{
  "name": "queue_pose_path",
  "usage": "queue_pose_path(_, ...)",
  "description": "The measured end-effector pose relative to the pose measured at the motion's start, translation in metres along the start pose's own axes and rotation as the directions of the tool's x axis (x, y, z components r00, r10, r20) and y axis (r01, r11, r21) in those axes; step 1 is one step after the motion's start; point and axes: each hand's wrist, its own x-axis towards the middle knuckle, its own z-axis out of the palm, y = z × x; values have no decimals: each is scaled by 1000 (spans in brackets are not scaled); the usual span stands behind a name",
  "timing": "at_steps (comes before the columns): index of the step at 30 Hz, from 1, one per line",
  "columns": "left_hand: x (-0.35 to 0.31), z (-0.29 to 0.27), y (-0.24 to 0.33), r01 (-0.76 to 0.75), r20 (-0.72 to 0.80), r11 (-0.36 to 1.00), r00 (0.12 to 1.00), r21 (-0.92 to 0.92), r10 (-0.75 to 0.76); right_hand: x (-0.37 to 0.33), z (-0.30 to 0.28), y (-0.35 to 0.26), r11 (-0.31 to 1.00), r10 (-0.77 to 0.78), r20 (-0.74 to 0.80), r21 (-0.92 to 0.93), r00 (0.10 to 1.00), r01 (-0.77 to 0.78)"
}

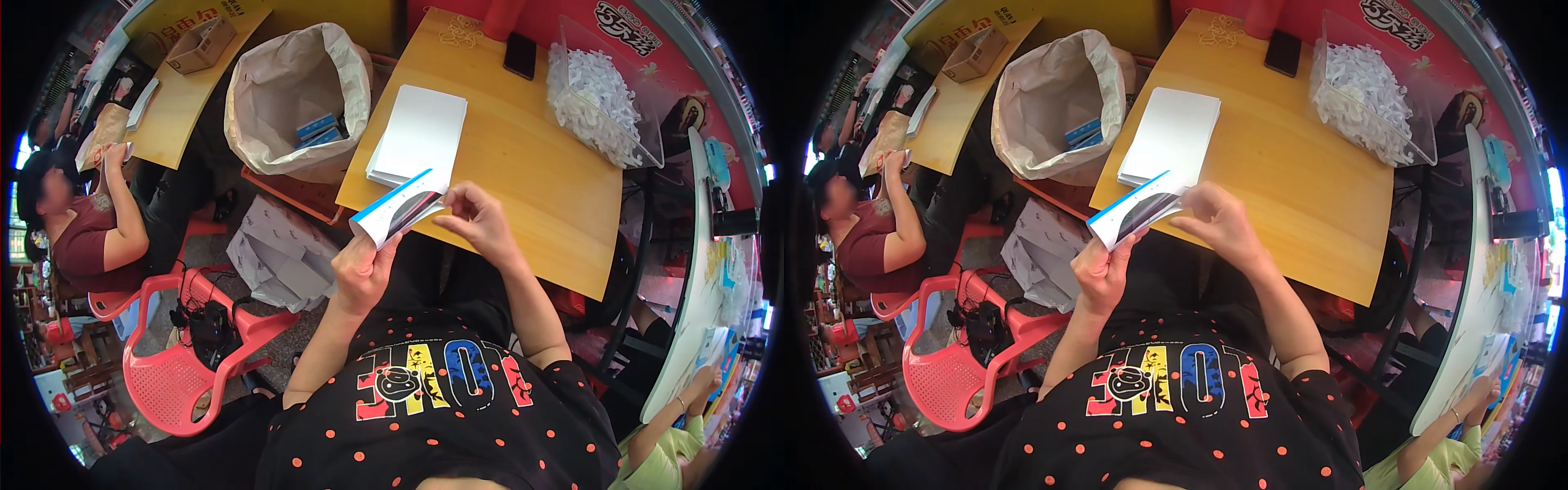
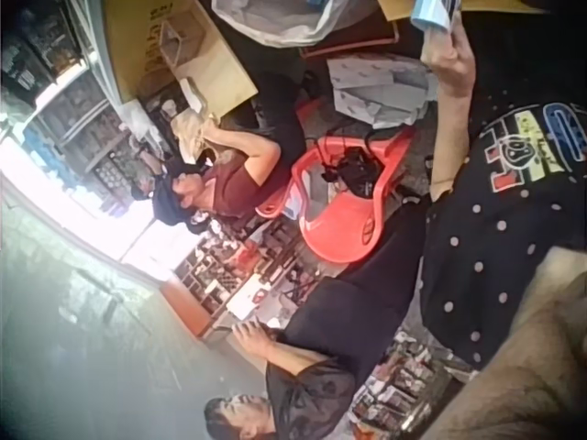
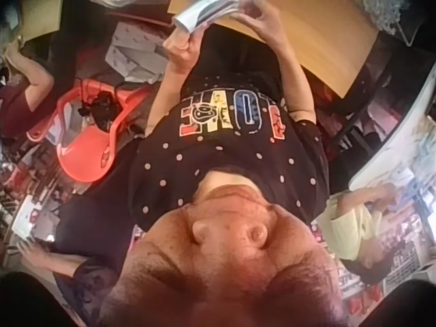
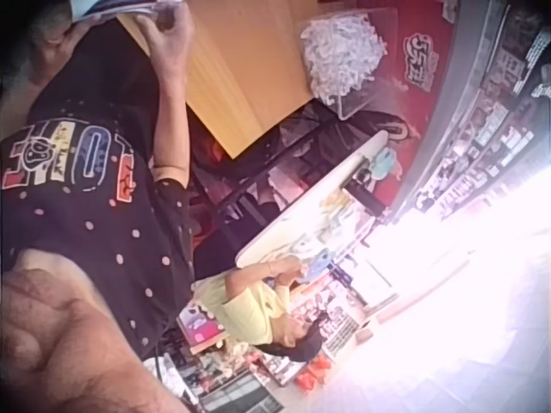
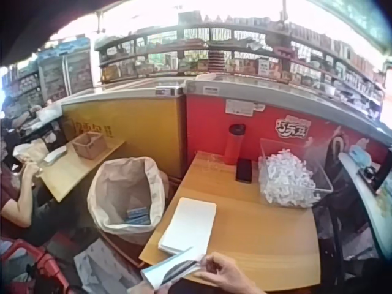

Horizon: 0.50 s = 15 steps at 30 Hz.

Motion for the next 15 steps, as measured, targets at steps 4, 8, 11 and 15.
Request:
queue_pose_path(4,4,-8,0,-55,19,998,998,23,54,5,-15,-1,936,249,107,227,963,-267)
queue_pose_path(8,4,-10,-5,-111,17,991,994,72,110,8,-19,-8,945,263,168,155,950,-289)
queue_pose_path(11,5,-11,-4,-133,27,989,991,66,132,7,-22,-5,952,225,201,164,953,-259)
queue_pose_path(15,5,-13,-4,-158,45,984,987,84,155,5,-21,-8,966,187,169,148,968,-213)
